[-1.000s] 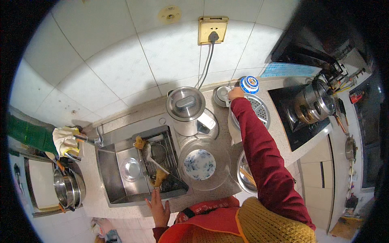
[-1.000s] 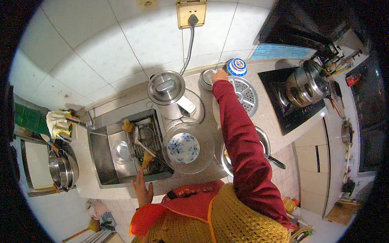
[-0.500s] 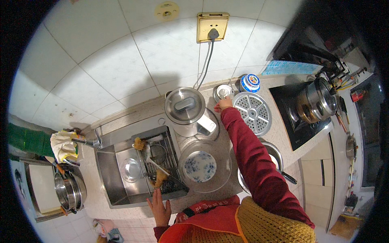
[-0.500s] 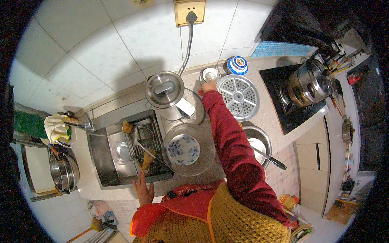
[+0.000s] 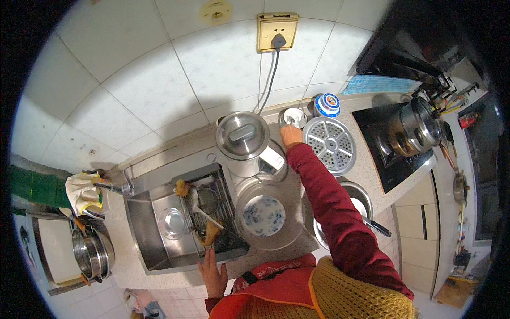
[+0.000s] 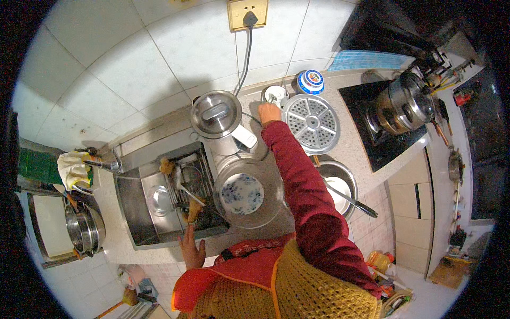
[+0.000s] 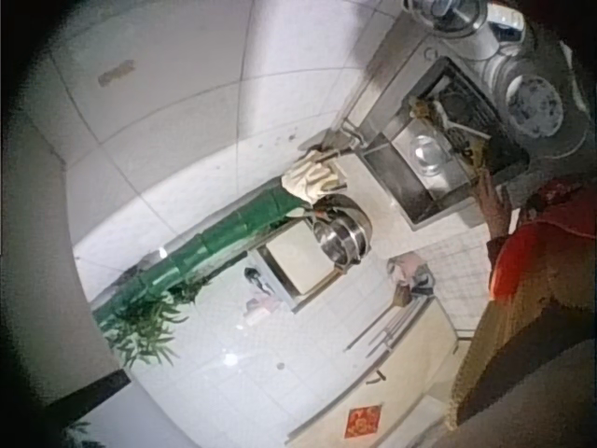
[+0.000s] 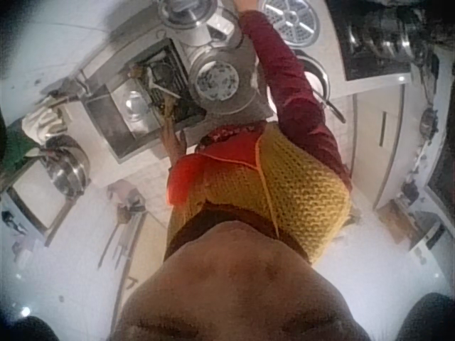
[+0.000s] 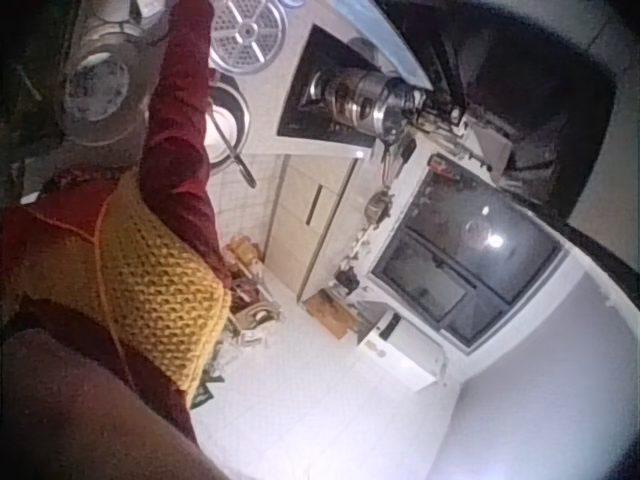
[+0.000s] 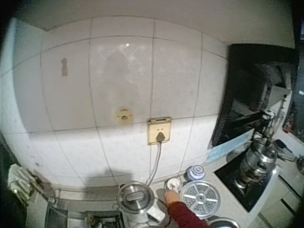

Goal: The person assembles a multi-tier steamer by placing a cloth-lined steamer insert into a metal pot, then adds a second steamer tier and closes the lid. The person handles a steamer insert, cloth, metal pot, and lid, and places the assembled steamer on the countertop.

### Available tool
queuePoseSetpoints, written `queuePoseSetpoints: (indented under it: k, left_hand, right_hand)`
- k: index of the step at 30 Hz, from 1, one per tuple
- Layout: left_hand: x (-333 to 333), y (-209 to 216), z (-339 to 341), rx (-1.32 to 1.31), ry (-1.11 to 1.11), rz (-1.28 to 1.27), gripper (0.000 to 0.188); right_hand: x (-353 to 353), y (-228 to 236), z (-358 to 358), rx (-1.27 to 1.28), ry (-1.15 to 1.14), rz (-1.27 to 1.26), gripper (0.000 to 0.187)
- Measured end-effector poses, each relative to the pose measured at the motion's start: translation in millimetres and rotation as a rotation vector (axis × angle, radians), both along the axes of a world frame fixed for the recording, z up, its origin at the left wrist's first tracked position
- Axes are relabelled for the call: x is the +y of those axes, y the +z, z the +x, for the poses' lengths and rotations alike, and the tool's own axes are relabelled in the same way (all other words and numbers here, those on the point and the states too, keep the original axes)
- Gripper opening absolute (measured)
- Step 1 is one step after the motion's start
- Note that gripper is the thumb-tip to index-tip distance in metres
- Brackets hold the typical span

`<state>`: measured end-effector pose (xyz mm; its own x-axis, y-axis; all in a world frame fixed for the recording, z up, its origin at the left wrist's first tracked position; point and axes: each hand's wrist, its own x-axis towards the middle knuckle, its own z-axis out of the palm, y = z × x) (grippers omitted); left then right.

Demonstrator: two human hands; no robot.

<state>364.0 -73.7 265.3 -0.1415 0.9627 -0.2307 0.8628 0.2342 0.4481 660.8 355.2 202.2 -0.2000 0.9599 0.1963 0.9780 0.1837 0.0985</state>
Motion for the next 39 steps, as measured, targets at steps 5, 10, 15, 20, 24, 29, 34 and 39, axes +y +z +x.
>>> queuePoseSetpoints:
  k: [5, 10, 15, 20, 24, 29, 34, 39]
  left_hand:
    - [-3, -2, -1, -0.021, 0.021, -0.023, 0.063]
    - [-2, -6, 0, -0.048, -0.004, -0.013, 0.061]
    - [0, -9, 0, -0.052, -0.025, -0.016, 0.06]
    - [-1, -9, -1, -0.056, -0.036, -0.013, 0.058]
    - [-5, -10, 0, -0.036, -0.013, -0.044, 0.057]
    - [-4, -12, 2, -0.052, -0.028, -0.027, 0.057]
    - [-1, -12, 4, -0.054, -0.045, -0.025, 0.057]
    - [-4, -12, 4, -0.067, -0.033, -0.046, 0.065]
  right_hand:
    - [-8, 0, -14, -0.121, 0.036, 0.193, 0.015]
    - [-13, 8, -12, 0.0, 0.06, 0.12, 0.016]
    - [-12, 2, -7, -0.015, 0.097, 0.04, 0.016]
    - [4, -23, -15, -0.056, -0.024, 0.075, 0.018]
    - [14, -38, -15, -0.082, -0.044, 0.054, 0.023]
    - [8, -37, -6, -0.049, 0.006, 0.029, 0.027]
    - [6, -34, -4, -0.037, -0.023, 0.056, 0.027]
    - [3, -28, -5, -0.106, 0.041, 0.134, 0.021]
